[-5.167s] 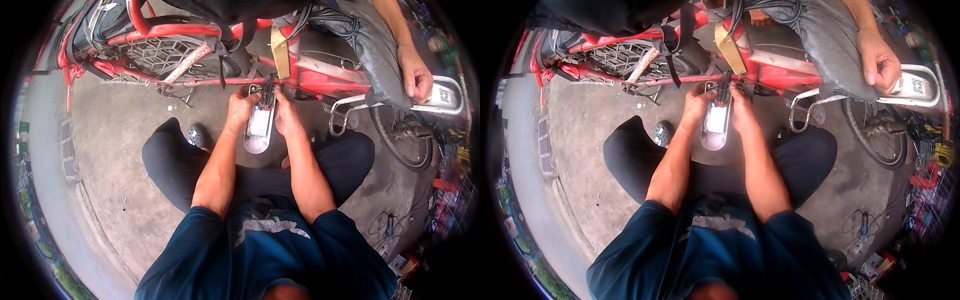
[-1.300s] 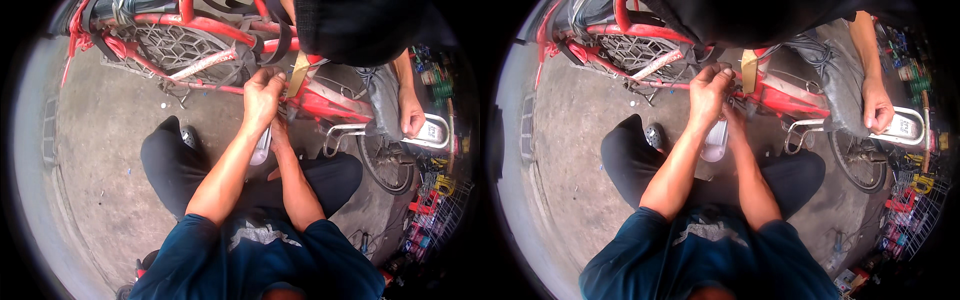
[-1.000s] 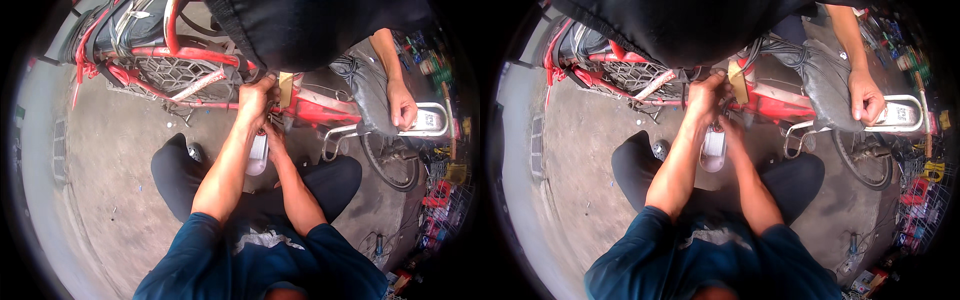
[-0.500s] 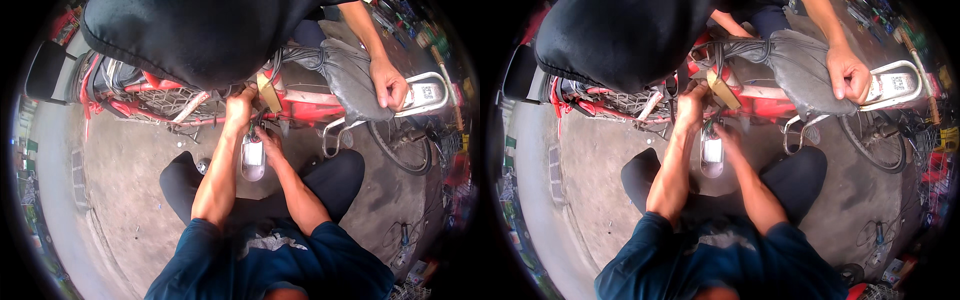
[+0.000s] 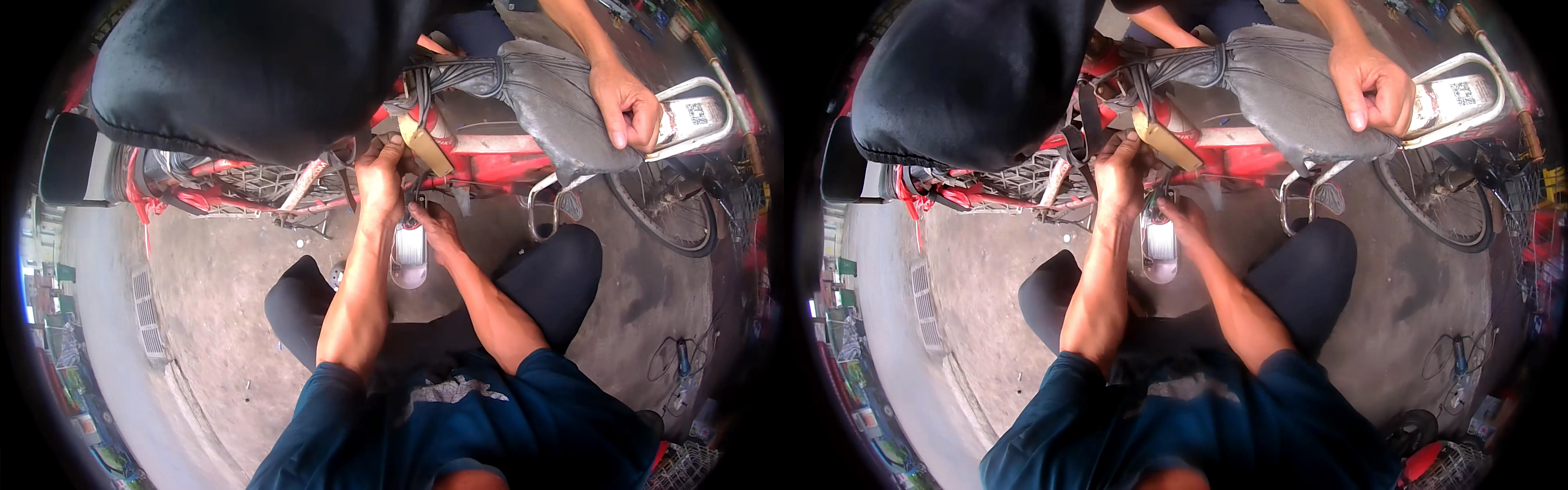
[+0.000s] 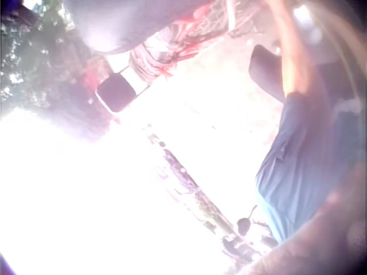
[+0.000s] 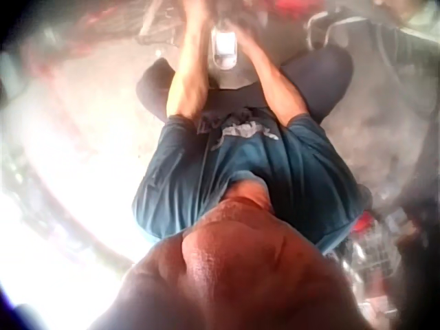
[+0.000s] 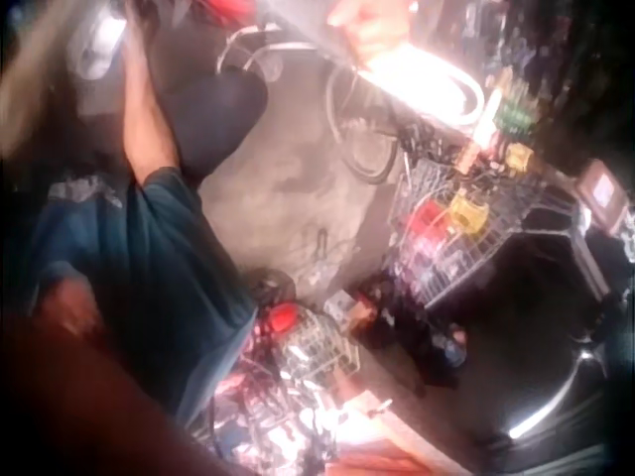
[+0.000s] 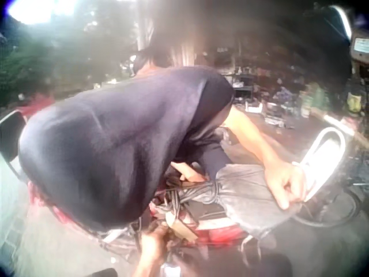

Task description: The person inserts an electrical controller into its casing, connects the wiring on a bicycle by hand, and fastens components on the bicycle frame using a screwdriver.

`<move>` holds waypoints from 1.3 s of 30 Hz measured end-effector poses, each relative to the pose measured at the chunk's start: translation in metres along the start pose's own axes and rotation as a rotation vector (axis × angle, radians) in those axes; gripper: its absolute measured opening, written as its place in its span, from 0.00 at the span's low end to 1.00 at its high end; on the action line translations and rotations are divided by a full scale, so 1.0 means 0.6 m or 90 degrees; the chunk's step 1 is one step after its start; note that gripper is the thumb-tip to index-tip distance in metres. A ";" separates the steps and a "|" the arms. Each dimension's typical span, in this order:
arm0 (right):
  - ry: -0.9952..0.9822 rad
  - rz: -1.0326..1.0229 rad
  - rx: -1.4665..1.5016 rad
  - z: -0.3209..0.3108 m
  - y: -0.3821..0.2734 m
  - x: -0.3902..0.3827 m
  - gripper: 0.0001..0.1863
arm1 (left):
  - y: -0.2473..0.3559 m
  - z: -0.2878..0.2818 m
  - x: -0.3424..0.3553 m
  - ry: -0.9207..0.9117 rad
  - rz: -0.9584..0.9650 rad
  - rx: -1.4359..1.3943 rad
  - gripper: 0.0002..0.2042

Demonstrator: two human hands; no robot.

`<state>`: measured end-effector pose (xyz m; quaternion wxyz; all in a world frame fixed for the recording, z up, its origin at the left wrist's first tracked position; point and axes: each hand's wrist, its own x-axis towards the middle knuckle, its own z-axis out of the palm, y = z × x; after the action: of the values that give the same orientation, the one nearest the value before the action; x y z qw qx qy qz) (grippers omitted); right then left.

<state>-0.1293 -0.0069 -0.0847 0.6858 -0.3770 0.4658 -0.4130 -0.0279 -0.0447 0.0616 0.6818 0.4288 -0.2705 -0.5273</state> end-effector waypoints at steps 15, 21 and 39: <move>-0.109 0.049 0.119 -0.024 -0.025 0.019 0.22 | 0.075 -0.069 -0.127 0.005 -0.010 0.089 0.06; -0.138 0.001 0.024 -0.031 -0.030 0.023 0.27 | 0.083 -0.101 -0.146 0.045 -0.011 0.047 0.07; 0.304 -0.499 -0.918 -0.106 -0.153 -0.039 0.11 | -0.010 -0.052 -0.101 0.086 -0.122 0.088 0.06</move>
<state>-0.2146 -0.0284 -0.0120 -0.0307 -0.7579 0.5828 -0.2915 -0.0234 0.0218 0.0461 0.6139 0.5332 -0.2178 -0.5398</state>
